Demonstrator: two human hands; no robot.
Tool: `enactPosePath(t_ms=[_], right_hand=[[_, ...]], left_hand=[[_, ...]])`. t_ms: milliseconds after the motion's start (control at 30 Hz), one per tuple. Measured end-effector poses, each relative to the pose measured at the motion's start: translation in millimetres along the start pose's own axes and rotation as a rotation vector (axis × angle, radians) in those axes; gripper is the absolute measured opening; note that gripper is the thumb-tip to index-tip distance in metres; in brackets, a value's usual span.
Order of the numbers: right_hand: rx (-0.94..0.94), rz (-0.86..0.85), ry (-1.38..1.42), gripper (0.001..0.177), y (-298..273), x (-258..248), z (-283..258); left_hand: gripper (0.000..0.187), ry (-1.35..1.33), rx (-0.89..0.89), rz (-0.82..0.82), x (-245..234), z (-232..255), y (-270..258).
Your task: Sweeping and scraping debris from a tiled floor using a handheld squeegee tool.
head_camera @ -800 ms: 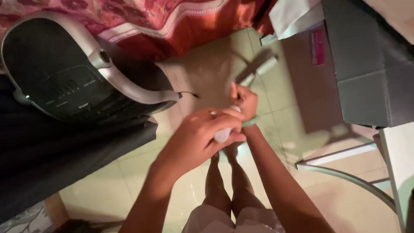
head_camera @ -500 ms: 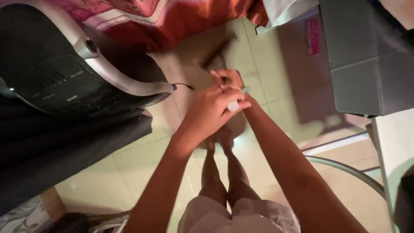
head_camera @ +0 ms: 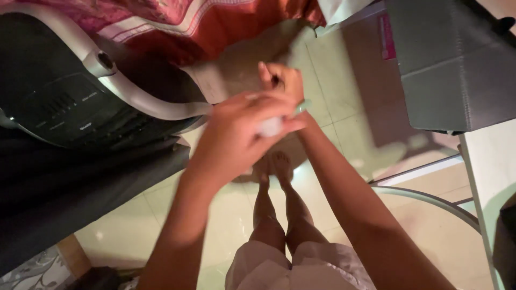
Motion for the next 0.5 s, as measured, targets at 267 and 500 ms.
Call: enactPosePath(t_ms=[267,500], right_hand=[[0.031,-0.236,0.106,0.026,-27,-8,132],[0.230,-0.210,-0.207,0.018,-72,0,76]], left_hand=[[0.021,-0.060,-0.279,-0.151,65,-48,-4],[0.023,-0.530,-0.539,0.111,17,-33,-65]])
Point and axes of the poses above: each hand's wrist, its own y-axis towards the middle knuckle, its own x-axis out of the palm, z = x × y, the point moved 1 cm from there along y, towards the middle knuckle, and after that the axes turned 9 degrees about x, right-handed, at the moved point
